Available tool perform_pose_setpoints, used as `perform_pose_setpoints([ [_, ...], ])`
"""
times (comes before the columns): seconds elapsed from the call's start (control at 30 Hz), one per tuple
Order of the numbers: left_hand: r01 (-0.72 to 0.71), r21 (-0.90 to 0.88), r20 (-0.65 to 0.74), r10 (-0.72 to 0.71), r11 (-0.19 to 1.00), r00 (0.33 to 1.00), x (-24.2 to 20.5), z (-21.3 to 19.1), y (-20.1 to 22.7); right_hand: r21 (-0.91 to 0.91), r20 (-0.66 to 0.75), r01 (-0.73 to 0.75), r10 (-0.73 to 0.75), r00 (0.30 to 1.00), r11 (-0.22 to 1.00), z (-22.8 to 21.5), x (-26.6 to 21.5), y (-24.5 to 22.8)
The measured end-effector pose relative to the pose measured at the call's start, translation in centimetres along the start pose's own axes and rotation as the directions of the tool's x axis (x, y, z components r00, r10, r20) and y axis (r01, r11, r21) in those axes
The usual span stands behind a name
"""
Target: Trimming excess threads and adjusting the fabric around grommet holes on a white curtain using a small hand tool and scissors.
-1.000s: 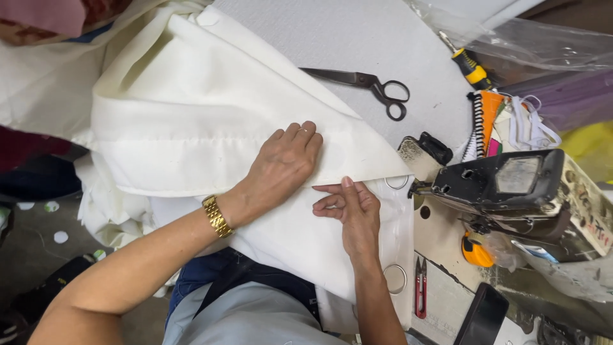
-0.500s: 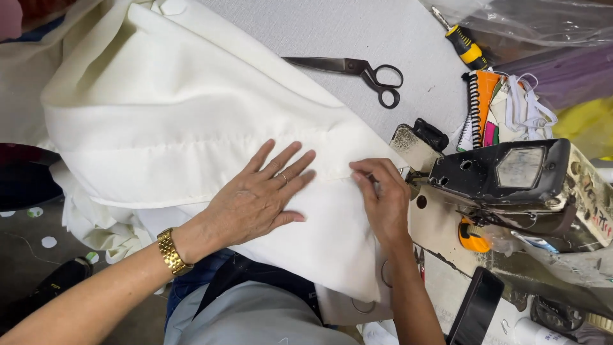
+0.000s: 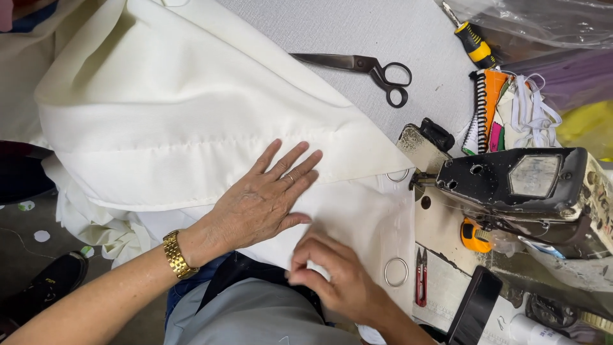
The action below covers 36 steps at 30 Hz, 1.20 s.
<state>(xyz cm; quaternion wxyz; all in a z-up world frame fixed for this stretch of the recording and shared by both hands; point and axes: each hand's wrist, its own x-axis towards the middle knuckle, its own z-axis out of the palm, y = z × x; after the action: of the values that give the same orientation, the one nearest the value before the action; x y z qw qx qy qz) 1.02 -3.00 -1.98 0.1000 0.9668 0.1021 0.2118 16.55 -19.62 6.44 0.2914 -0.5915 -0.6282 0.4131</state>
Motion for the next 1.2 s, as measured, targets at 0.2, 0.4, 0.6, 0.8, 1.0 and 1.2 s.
perform_pose_setpoints([
  [0.2,0.076,-0.227,0.066,-0.063,0.971,0.996,0.5,-2.0,-0.8,-0.412,-0.551,-0.384,0.110,0.827,0.827,1.2,1.4,8.3],
  [0.4,-0.057,-0.979,0.069,-0.573,-0.198,0.817,-1.0,-1.4,-3.4,-0.340,-0.445,0.094,-0.248,0.860,0.936,0.6,1.8,10.4],
  [0.6,-0.059,-0.975,0.091,-0.625,-0.215,0.775,-0.2,-2.6,-2.8,0.109,0.485,0.338,-0.347,0.802,0.935,3.7,-0.6,1.2],
  [0.8,0.175,0.044,-0.013,-0.175,0.984,0.985,-3.5,-2.5,-2.5,-0.119,-0.658,-0.310,0.159,0.736,0.943,-3.9,-8.6,3.5],
  [1.0,-0.077,0.474,0.177,-0.009,0.877,0.984,-0.2,-4.8,-4.4,-0.442,-0.811,-0.610,-0.002,0.586,0.658,-2.3,-14.7,10.4],
  [1.2,0.255,0.642,-0.322,-0.048,0.723,0.946,10.5,-3.4,-2.9,-0.478,-0.804,-0.646,0.002,0.595,0.595,-2.1,-13.1,10.9],
])
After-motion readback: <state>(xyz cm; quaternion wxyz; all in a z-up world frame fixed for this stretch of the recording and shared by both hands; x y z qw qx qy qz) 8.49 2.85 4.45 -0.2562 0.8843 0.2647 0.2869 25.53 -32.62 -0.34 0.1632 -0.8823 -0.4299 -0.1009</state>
